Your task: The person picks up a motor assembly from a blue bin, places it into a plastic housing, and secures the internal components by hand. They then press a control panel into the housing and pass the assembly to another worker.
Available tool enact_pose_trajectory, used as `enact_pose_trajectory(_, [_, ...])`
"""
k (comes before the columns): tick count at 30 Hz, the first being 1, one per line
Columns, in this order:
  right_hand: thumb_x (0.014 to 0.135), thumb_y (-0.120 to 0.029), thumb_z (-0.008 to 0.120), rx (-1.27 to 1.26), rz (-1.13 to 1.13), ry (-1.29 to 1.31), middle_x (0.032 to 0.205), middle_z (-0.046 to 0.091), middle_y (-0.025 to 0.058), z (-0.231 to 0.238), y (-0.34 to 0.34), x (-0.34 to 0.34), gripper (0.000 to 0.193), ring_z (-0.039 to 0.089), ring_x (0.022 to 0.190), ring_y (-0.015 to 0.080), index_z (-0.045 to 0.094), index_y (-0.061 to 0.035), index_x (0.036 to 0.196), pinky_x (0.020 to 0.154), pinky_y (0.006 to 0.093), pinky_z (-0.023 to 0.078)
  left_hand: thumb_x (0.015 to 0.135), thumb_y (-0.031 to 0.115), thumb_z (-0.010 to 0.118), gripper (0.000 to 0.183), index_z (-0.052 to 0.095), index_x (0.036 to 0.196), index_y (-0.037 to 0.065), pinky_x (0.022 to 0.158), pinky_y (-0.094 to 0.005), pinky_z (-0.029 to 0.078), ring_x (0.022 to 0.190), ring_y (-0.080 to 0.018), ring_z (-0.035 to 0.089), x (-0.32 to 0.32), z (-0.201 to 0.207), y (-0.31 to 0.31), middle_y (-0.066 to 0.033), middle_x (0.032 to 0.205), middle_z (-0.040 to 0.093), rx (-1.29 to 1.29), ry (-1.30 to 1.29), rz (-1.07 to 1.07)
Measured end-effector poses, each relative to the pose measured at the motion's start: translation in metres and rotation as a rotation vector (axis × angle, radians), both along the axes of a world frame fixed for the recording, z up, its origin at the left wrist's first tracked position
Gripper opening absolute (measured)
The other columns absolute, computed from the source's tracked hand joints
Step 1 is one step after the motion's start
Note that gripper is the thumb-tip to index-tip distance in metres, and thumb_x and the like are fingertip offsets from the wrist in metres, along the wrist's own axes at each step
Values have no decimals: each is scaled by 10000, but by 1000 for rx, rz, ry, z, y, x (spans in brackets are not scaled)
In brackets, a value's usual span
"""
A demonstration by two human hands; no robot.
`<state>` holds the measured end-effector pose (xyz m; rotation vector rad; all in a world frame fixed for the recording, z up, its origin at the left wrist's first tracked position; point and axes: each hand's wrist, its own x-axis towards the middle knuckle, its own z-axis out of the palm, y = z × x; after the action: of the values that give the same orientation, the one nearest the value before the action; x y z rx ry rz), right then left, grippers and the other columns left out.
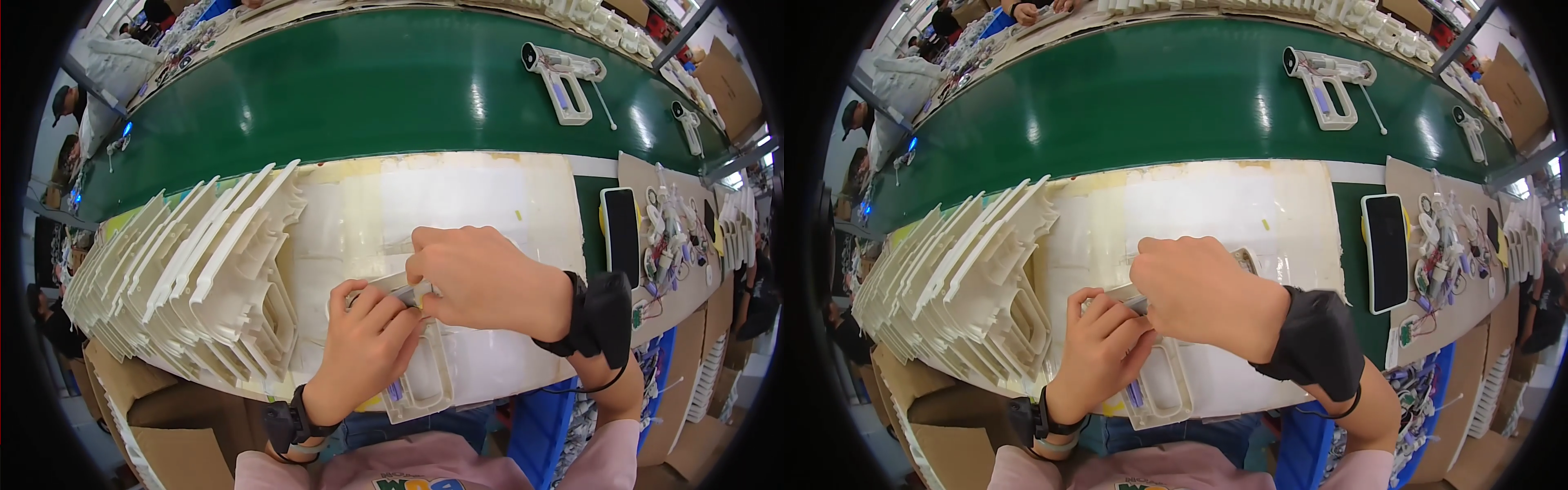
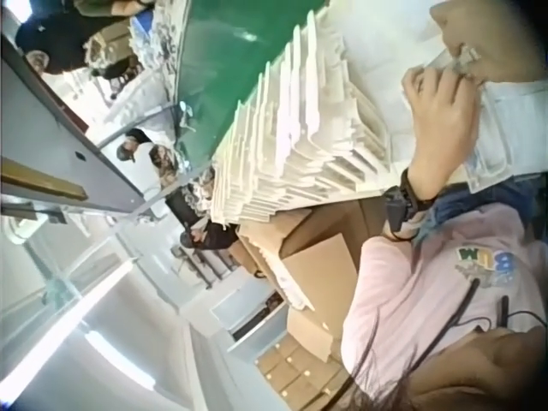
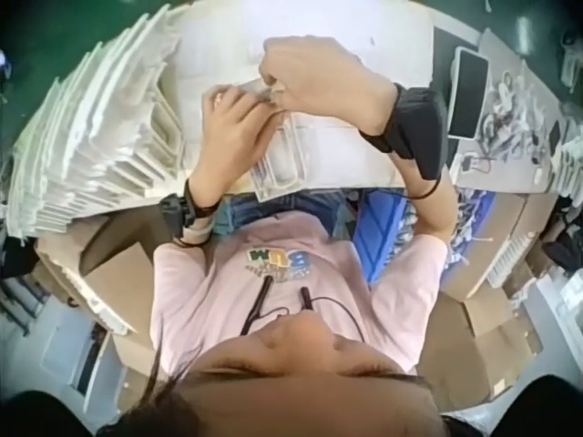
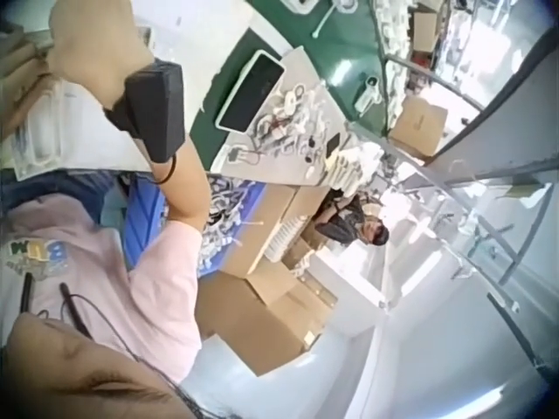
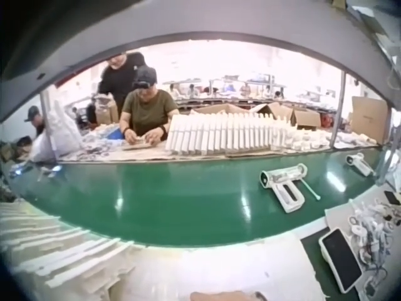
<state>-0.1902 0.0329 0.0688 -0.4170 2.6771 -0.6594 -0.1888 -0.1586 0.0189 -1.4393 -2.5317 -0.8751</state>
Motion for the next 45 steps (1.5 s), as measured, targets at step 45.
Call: enact_pose_trajectory(45, [674, -31, 630, -224, -227, 222, 900, 537, 196, -52, -17, -1, 128, 590, 784, 371, 581, 32, 774, 646, 425, 481, 839, 109, 648, 90, 669, 906, 53, 750, -443, 419, 802, -333, 539, 11, 26, 8, -114, 857, 608, -3, 154, -91])
